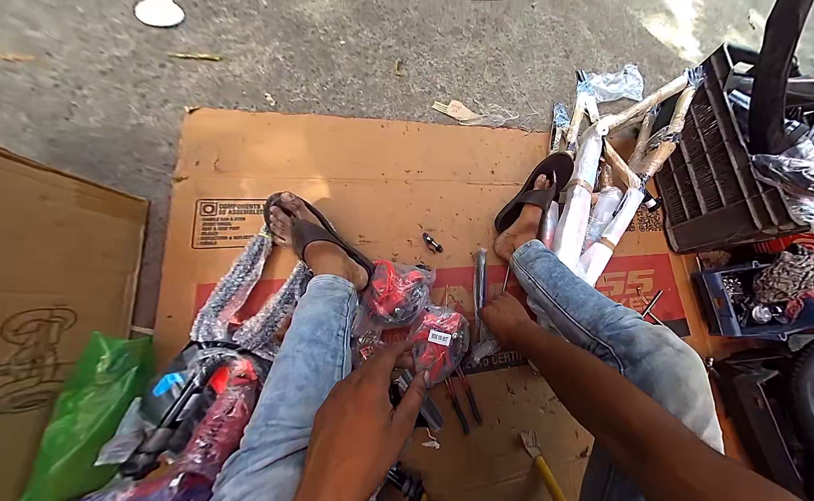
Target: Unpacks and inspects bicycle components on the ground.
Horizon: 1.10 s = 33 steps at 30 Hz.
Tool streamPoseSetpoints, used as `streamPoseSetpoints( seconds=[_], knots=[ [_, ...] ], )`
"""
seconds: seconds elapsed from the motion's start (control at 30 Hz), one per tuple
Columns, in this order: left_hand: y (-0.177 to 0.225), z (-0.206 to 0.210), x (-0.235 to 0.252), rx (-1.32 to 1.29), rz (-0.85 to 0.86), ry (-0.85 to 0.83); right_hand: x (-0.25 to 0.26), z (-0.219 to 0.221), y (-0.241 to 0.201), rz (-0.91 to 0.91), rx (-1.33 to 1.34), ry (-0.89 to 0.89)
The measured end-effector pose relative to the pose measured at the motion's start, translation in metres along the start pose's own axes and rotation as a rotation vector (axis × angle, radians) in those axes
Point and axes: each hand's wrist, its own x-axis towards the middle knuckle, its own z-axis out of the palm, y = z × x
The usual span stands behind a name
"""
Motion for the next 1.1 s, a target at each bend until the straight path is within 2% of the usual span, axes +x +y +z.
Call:
streamPoseSetpoints(
  seconds=[0.1, 0.17, 0.37, 0.43, 0.57, 0.63, 0.8, 0.9, 1.03, 1.1],
  knots=[
    [-0.003, 0.001, -0.001, 0.002, -0.007, 0.008, -0.036, 0.002, -0.006, 0.159, 0.073, -0.224],
    [-0.004, 0.002, -0.003, 0.006, -0.016, -0.025, -0.055, 0.008, -0.019, 0.196, 0.089, -0.363],
    [-0.004, 0.008, -0.005, 0.062, -0.038, -0.112, -0.049, 0.015, -0.033, 0.201, 0.198, -0.485],
    [-0.006, 0.006, -0.005, 0.065, -0.039, -0.089, -0.042, 0.026, -0.021, 0.249, 0.353, -0.391],
    [-0.004, 0.002, -0.004, 0.01, -0.064, 0.008, -0.017, 0.035, -0.003, 0.445, 0.931, 0.035],
    [-0.001, -0.001, -0.001, -0.022, -0.094, 0.039, 0.007, 0.039, -0.003, 0.578, 0.981, 0.221],
    [0.003, -0.004, -0.001, -0.017, -0.138, 0.032, 0.043, 0.05, -0.021, 0.835, 0.739, 0.149],
    [0.003, -0.001, -0.001, 0.011, -0.132, 0.018, 0.04, 0.048, -0.023, 0.827, 0.718, 0.12],
    [-0.002, 0.003, 0.0, 0.043, -0.118, 0.005, 0.01, 0.054, -0.022, 0.741, 1.167, 0.269],
    [0.0, 0.003, 0.002, 0.067, -0.112, -0.017, -0.008, 0.043, -0.022, 0.722, 1.371, 0.3]
  ],
)
